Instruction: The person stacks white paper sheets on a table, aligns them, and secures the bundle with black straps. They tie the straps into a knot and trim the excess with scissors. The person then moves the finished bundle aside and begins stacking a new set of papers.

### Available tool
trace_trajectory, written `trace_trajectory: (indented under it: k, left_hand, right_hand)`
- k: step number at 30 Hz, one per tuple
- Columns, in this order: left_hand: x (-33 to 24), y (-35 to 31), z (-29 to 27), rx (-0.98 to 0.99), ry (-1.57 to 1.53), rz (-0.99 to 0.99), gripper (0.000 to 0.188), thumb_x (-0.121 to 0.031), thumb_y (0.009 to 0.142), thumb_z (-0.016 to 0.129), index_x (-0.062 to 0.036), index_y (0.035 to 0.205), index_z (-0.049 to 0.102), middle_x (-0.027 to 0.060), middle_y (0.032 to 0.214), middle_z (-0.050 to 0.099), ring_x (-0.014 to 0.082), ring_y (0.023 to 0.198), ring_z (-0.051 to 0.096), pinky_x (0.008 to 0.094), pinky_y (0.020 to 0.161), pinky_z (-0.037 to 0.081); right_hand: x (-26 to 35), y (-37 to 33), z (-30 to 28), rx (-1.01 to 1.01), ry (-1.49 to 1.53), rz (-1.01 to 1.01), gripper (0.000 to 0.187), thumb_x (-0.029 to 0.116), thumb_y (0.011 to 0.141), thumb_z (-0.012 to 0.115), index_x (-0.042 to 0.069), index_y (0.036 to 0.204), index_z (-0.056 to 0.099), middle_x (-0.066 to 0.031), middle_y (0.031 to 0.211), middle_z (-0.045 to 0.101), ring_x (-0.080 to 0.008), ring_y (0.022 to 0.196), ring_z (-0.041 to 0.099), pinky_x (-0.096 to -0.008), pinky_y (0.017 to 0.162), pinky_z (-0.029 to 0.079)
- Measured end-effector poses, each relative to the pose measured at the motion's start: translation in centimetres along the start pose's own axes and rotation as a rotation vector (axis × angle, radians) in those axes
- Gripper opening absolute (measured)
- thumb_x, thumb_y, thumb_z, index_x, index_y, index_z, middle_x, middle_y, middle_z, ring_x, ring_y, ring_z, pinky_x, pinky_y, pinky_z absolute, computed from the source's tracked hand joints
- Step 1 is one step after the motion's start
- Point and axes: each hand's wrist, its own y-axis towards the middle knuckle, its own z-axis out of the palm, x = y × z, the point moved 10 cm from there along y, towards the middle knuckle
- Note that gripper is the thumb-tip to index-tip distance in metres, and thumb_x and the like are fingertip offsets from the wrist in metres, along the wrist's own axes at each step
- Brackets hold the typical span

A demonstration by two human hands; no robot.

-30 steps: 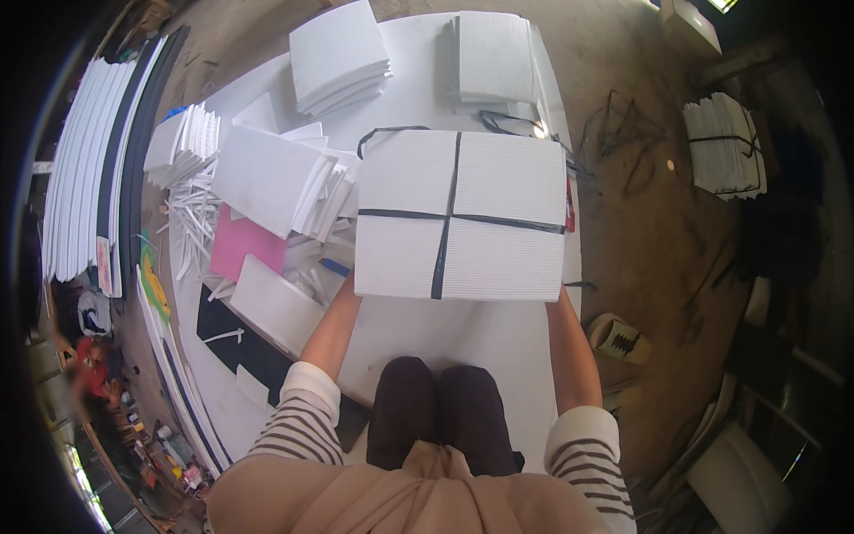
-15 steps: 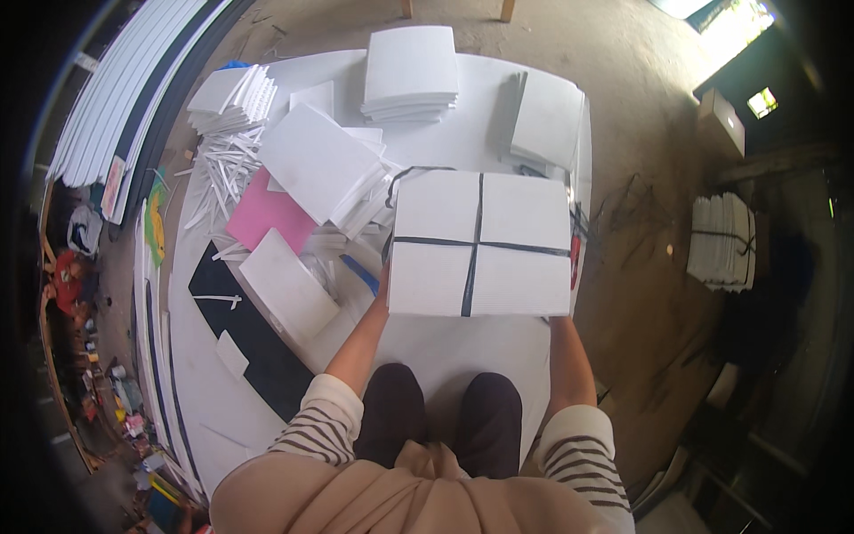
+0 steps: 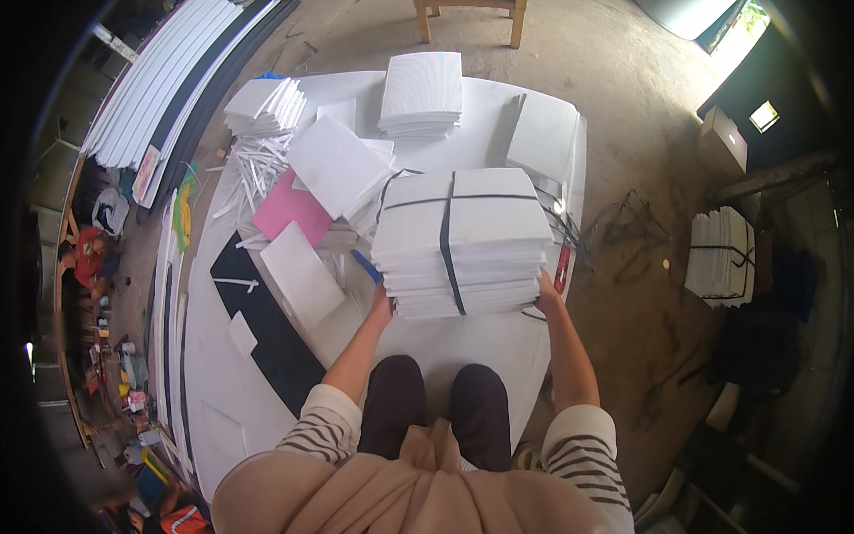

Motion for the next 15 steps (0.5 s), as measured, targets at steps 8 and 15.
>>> trace_trajectory:
  k: [8, 15]
  left_hand:
    - [1.0, -5.5, -0.9, -0.028, 0.423, -0.322, 0.037, -0.032, 0.085, 0.042, -0.0102, 0.114, 0.049, 0.0037, 0.099, 0.057, 0.0146, 0.084, 0.052, 0.0263, 0.068, 0.041]
    - [1.4, -1.4, -3.1, 0.086, 0.282, -0.134, 0.031, -0.036, 0.088, 0.039, -0.0091, 0.097, 0.052, -0.0012, 0.086, 0.055, 0.0103, 0.072, 0.053, 0.0255, 0.065, 0.044]
  right_hand:
    - [-0.2, -5.0, 0.1, -0.093, -0.233, 0.320, 0.038, 0.032, 0.085, 0.039, 0.006, 0.112, 0.046, -0.0099, 0.105, 0.054, -0.0239, 0.092, 0.055, -0.0414, 0.074, 0.048]
    - [0.0, -3.9, 0.5, -0.053, -0.204, 0.195, 0.025, 0.027, 0.087, 0.035, 0.010, 0.100, 0.047, -0.0063, 0.085, 0.056, -0.0185, 0.073, 0.056, -0.0338, 0.057, 0.049]
